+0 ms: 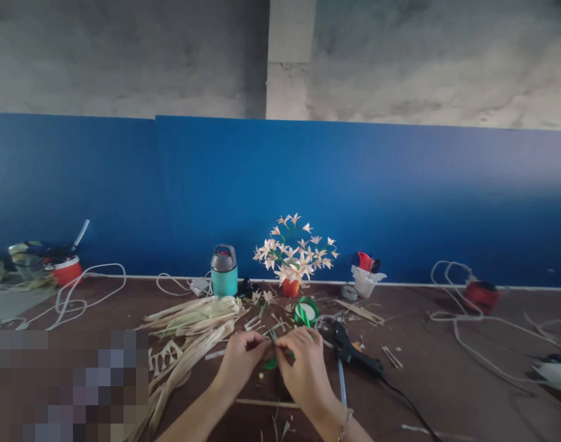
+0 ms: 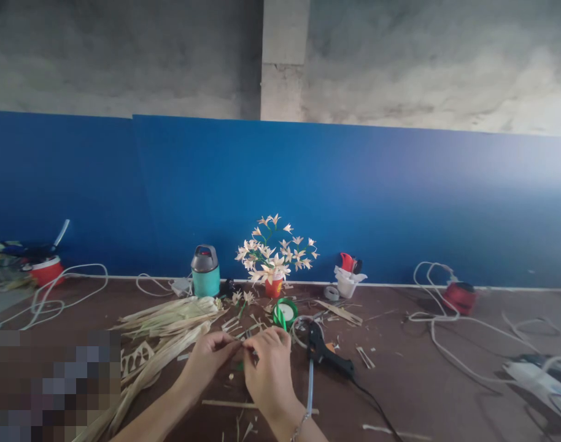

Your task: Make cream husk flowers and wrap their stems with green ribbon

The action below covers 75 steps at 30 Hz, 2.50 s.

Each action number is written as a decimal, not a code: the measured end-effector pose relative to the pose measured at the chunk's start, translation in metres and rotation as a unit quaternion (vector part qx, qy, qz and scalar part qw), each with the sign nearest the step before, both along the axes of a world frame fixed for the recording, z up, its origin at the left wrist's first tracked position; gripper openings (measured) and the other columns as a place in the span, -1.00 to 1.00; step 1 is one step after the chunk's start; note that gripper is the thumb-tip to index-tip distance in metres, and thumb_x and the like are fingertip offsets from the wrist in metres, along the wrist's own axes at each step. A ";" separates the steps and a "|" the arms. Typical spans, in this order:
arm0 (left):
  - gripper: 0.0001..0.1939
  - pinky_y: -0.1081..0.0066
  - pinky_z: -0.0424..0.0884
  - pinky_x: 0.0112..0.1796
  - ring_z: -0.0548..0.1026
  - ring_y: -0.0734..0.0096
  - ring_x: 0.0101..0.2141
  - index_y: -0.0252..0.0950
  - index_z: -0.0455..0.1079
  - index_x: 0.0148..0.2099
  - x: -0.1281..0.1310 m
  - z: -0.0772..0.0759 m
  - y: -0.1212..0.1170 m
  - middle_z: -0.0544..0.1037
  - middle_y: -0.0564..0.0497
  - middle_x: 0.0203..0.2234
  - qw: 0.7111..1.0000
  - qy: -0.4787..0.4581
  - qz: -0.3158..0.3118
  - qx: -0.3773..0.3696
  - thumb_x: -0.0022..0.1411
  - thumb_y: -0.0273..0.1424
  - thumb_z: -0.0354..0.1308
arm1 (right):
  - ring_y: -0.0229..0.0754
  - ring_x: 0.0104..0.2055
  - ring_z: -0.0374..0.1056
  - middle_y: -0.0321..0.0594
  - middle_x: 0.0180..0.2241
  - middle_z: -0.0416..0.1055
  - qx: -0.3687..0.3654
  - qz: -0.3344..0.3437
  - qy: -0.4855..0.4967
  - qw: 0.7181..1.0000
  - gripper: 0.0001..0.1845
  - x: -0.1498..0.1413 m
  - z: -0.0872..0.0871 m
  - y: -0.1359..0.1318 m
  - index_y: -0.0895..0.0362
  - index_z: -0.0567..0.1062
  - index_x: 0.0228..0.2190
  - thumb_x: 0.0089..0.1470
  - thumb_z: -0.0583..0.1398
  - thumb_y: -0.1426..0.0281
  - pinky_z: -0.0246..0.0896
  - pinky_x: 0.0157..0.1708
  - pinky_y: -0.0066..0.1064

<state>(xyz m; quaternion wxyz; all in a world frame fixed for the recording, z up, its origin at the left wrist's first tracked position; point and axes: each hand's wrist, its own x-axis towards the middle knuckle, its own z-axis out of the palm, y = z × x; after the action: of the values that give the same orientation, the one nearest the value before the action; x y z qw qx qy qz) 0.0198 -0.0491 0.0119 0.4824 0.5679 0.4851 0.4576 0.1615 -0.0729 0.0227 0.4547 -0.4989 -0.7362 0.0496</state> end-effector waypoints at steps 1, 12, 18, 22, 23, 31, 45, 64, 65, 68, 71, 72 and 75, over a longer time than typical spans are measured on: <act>-0.68 0.53 0.11 -0.62 0.19 0.56 -0.69 -0.36 0.38 -0.57 0.001 -0.002 0.000 0.28 0.16 -0.77 1.000 -0.007 0.006 -0.015 -0.10 -0.16 0.20 | -0.20 -0.41 0.29 -0.30 -0.55 0.40 0.013 -0.004 -0.010 1.000 -0.83 -0.001 0.002 -0.002 0.12 0.46 -0.57 -0.11 0.14 0.59 -0.02 -0.13 -0.21; -0.80 0.51 0.26 -0.44 0.35 0.45 -0.47 -0.33 0.46 -0.49 -0.007 0.003 -0.004 0.41 0.04 -0.55 0.994 -0.057 -0.027 0.092 -0.03 -0.27 0.21 | -0.34 -0.65 0.14 -0.35 -0.69 0.31 -0.311 0.125 0.354 0.873 -0.88 -0.003 -0.005 0.008 0.19 0.46 -0.58 -0.21 0.23 0.38 -0.05 -0.62 -0.50; -0.75 0.49 0.27 -0.55 0.34 0.51 -0.59 -0.32 0.48 -0.45 -0.009 0.008 -0.006 0.38 0.09 -0.58 0.980 -0.148 -0.129 -0.018 -0.14 -0.23 0.30 | -0.39 -0.64 0.23 -0.30 -0.69 0.41 -0.479 0.284 0.492 0.670 -0.88 0.009 -0.002 0.010 0.24 0.49 -0.64 -0.38 0.33 0.48 0.07 -0.55 -0.54; -0.76 0.50 0.25 -0.52 0.35 0.53 -0.59 -0.35 0.43 -0.53 -0.009 0.010 -0.007 0.39 0.08 -0.61 0.976 -0.154 -0.154 0.003 -0.13 -0.27 0.31 | -0.35 -0.63 0.28 -0.30 -0.71 0.40 -0.523 0.305 0.509 0.612 -0.87 0.010 -0.003 0.006 0.27 0.50 -0.65 -0.41 0.33 0.50 0.14 -0.52 -0.50; -0.75 0.49 0.26 -0.51 0.37 0.51 -0.58 -0.36 0.40 -0.55 -0.009 0.010 -0.007 0.40 0.07 -0.61 0.975 -0.157 -0.158 0.003 -0.12 -0.27 0.31 | -0.34 -0.63 0.29 -0.29 -0.70 0.41 -0.527 0.306 0.507 0.609 -0.86 0.010 -0.003 0.006 0.28 0.50 -0.65 -0.41 0.34 0.49 0.13 -0.54 -0.51; -0.70 0.55 0.20 -0.64 0.30 0.58 -0.69 -0.36 0.36 -0.49 -0.004 0.013 -0.012 0.45 0.07 -0.69 0.977 -0.170 -0.124 -0.043 -0.10 -0.21 0.28 | -0.38 -0.63 0.27 -0.26 -0.67 0.43 -0.451 0.305 0.517 0.660 -0.82 0.005 -0.006 0.010 0.27 0.50 -0.63 -0.34 0.38 0.44 0.06 -0.55 -0.54; -0.76 0.48 0.34 -0.53 0.41 0.48 -0.60 -0.35 0.39 -0.49 -0.007 0.020 -0.012 0.47 0.07 -0.64 0.970 -0.199 -0.136 -0.041 -0.10 -0.27 0.29 | -0.38 -0.64 0.24 -0.31 -0.67 0.38 -0.442 0.324 0.541 0.638 -0.80 0.001 -0.010 0.009 0.24 0.48 -0.64 -0.29 0.38 0.40 0.13 -0.48 -0.47; -0.80 0.48 0.25 -0.44 0.35 0.41 -0.52 -0.33 0.40 -0.51 -0.003 0.012 -0.008 0.44 0.06 -0.63 0.995 0.026 -0.015 0.091 0.01 -0.29 0.14 | -0.14 -0.43 0.25 -0.26 -0.59 0.41 -0.128 0.067 0.153 0.978 -0.94 0.004 0.002 0.006 0.08 0.49 -0.67 -0.29 0.29 0.45 0.05 -0.28 -0.30; -0.80 0.47 0.26 -0.43 0.36 0.40 -0.51 -0.33 0.41 -0.51 -0.002 0.010 -0.007 0.45 0.05 -0.62 0.995 0.025 -0.009 0.092 0.01 -0.29 0.14 | -0.13 -0.42 0.25 -0.25 -0.60 0.41 -0.108 0.046 0.127 0.985 -0.92 0.003 0.001 0.005 0.07 0.49 -0.68 -0.27 0.28 0.47 0.02 -0.23 -0.27; -0.82 0.47 0.27 -0.42 0.38 0.39 -0.50 -0.33 0.44 -0.50 -0.003 0.010 -0.005 0.47 0.04 -0.61 0.995 0.021 -0.017 0.093 0.00 -0.30 0.16 | -0.12 -0.41 0.27 -0.25 -0.60 0.41 -0.106 0.025 0.102 0.989 -0.88 0.000 -0.002 0.003 0.08 0.49 -0.68 -0.22 0.24 0.49 0.02 -0.23 -0.27; -0.84 0.48 0.24 -0.47 0.33 0.45 -0.56 -0.32 0.47 -0.50 -0.009 0.017 -0.003 0.44 0.06 -0.64 0.995 0.024 -0.043 0.083 -0.02 -0.32 0.18 | -0.16 -0.47 0.27 -0.26 -0.63 0.40 -0.166 0.052 0.168 0.970 -0.90 -0.002 -0.002 0.005 0.12 0.50 -0.68 -0.22 0.23 0.46 0.09 -0.38 -0.37; -0.84 0.49 0.23 -0.48 0.32 0.47 -0.58 -0.32 0.48 -0.49 -0.011 0.021 -0.003 0.43 0.06 -0.63 0.995 0.025 -0.055 0.084 -0.03 -0.32 0.19 | -0.19 -0.52 0.25 -0.27 -0.65 0.38 -0.195 0.065 0.198 0.958 -0.90 -0.002 -0.001 0.005 0.14 0.50 -0.68 -0.22 0.24 0.44 0.09 -0.45 -0.40; -0.83 0.49 0.24 -0.46 0.33 0.48 -0.55 -0.32 0.49 -0.50 -0.017 0.029 -0.003 0.42 0.05 -0.58 0.990 0.015 -0.085 0.108 -0.03 -0.31 0.21 | -0.33 -0.68 0.12 -0.36 -0.77 0.28 -0.289 0.119 0.296 0.903 -0.83 -0.005 0.002 0.005 0.18 0.45 -0.70 -0.24 0.28 0.36 -0.01 -0.61 -0.47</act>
<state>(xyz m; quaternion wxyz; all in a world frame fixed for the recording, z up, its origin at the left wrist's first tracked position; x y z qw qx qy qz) 0.0030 -0.0523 0.0409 0.4477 0.6626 0.3899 0.4566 0.1569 -0.0679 0.0249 0.4784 -0.4796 -0.5746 0.4593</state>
